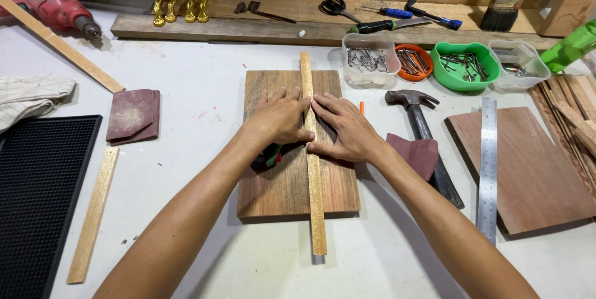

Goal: Measuring, marking, and sanding small wooden strips on a workshop workbench.

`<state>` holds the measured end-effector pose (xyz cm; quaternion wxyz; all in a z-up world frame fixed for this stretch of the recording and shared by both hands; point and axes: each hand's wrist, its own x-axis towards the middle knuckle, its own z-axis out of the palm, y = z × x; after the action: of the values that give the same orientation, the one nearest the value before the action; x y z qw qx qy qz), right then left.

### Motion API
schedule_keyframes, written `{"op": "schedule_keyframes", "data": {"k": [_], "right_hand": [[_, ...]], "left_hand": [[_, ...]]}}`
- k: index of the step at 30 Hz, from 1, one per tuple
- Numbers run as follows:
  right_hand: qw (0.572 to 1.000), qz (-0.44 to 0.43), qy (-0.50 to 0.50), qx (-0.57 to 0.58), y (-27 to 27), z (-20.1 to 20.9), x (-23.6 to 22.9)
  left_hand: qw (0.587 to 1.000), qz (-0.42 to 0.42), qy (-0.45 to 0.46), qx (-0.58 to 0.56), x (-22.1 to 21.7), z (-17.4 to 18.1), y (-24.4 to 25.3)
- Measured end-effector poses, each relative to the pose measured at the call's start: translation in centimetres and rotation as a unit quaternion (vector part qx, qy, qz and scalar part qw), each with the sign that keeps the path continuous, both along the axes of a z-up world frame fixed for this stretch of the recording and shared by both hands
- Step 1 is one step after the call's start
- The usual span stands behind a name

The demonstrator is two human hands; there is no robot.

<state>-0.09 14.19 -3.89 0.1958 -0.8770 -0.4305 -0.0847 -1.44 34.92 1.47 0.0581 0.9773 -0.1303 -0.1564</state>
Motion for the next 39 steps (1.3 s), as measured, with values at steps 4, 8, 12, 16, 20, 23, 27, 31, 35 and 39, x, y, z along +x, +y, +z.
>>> {"op": "schedule_keyframes", "data": {"k": [4, 8, 12, 16, 20, 23, 27, 31, 35, 39], "right_hand": [[1.000, -0.001, 0.000, -0.003, 0.1, 0.2, -0.2], [1.000, 0.000, -0.011, -0.004, 0.0, 0.1, -0.3], [1.000, -0.004, -0.002, -0.013, 0.2, 0.6, -0.6], [0.999, 0.005, -0.026, -0.020, 0.5, 1.1, -1.1], [0.998, 0.035, -0.039, -0.017, 1.5, 1.8, -2.4], [0.998, 0.045, -0.035, -0.021, 2.5, 1.9, -2.9], [0.996, 0.067, -0.029, -0.043, 3.7, 2.2, -3.5], [0.993, 0.089, -0.056, -0.050, 5.2, 2.2, -3.5], [0.992, 0.069, -0.079, -0.070, 7.4, 2.1, -3.3], [0.996, 0.062, -0.065, -0.015, 10.5, 3.6, -3.4]], "left_hand": [[1.000, 0.003, 0.009, -0.006, 0.3, -0.4, -0.1], [0.999, 0.005, -0.008, -0.043, 0.1, -0.4, 0.2], [0.991, 0.033, -0.042, -0.121, -1.2, 0.1, 0.9], [0.986, -0.003, -0.102, -0.130, -2.4, -0.9, 1.8], [0.991, 0.008, -0.096, -0.094, -4.4, -0.7, 3.0], [0.994, 0.026, -0.086, -0.067, -5.8, 0.3, 3.5], [0.995, 0.064, -0.072, -0.028, -7.6, 2.5, 3.9], [0.993, 0.073, -0.057, -0.073, -7.2, 1.3, 5.2], [0.986, 0.066, -0.089, -0.123, -6.8, 0.5, 7.4], [0.958, 0.100, -0.183, -0.198, -7.3, 1.2, 10.2]]}}
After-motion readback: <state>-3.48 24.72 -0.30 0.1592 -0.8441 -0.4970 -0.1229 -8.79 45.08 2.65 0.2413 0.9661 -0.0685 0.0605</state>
